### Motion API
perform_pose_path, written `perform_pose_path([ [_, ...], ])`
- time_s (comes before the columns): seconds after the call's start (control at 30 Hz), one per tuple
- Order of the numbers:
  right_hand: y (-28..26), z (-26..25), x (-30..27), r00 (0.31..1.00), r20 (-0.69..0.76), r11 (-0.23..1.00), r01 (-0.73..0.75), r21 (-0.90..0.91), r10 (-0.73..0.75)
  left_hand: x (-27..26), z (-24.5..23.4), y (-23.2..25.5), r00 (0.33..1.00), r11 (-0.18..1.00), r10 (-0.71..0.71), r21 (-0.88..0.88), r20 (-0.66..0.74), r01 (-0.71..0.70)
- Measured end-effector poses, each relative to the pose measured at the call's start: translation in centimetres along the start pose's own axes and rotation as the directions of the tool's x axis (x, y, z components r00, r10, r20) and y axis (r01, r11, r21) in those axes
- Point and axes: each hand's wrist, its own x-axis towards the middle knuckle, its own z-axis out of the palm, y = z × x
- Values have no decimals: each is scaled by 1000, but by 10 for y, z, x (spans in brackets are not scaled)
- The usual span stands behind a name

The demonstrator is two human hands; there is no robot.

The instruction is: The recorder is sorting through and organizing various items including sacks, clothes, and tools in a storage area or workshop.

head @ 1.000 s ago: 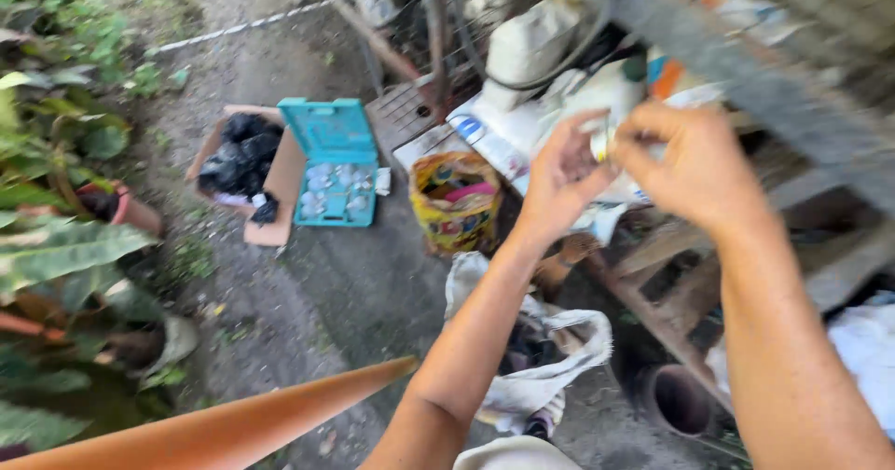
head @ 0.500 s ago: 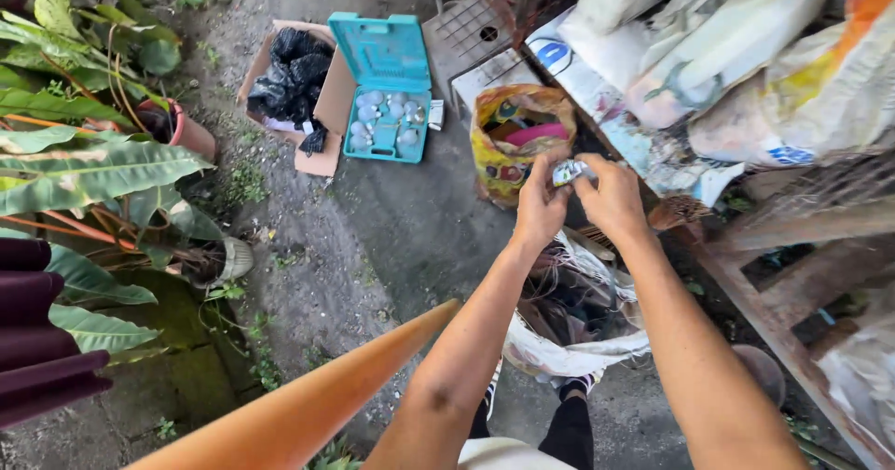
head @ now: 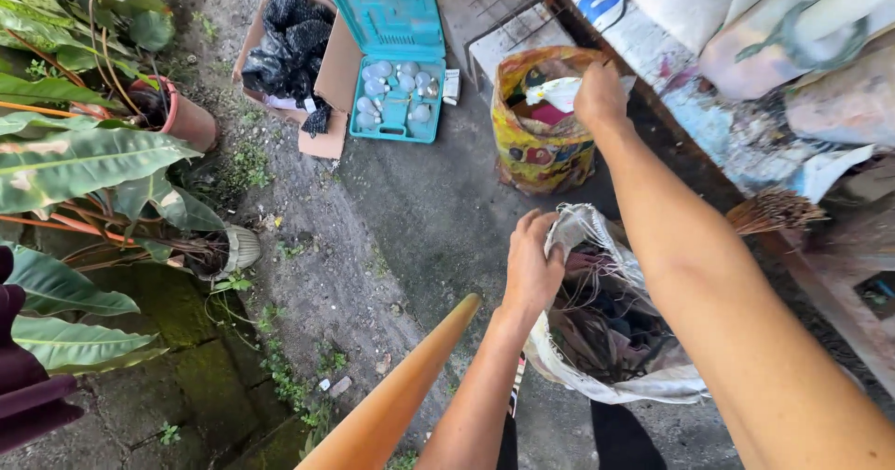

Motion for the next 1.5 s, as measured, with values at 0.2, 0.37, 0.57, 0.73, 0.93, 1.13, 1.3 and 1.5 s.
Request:
perform_pose_path([
  [0.2,16,26,5,897,-199,904,419,89,-396,-4,4,-16,992,997,-65,58,109,59],
  [0.37,-12,-89,-72,979,183,942,21,334,-87,-13,24,-27,994,985,24,168,107,-42],
  [0.57,87,-88,-233,900,383,975,221,7,-206,-25,29,-31,961,923,-143,382,236,44],
  [0.73,91,-108,-319,974,217,933,140,-333,-69,-46,36,-67,924,831,-188,556,334,-31],
  [0.93,75,-136,-337,952,260,965,-100,-244,165,-64,24,-59,899,713,-209,689,386,-130],
  [1.13,73,-134,-380,739,532,909,-296,-294,413,-71,38,-70,839,631,-294,752,459,-190],
  [1.3,141,-55,-441,568,714,906,-159,-393,410,-90,28,-99,795,598,-320,761,516,-252],
  [1.5,56,-132,-352,931,162,871,-363,333,326,-107,18,-107,784,585,-346,771,516,-250],
])
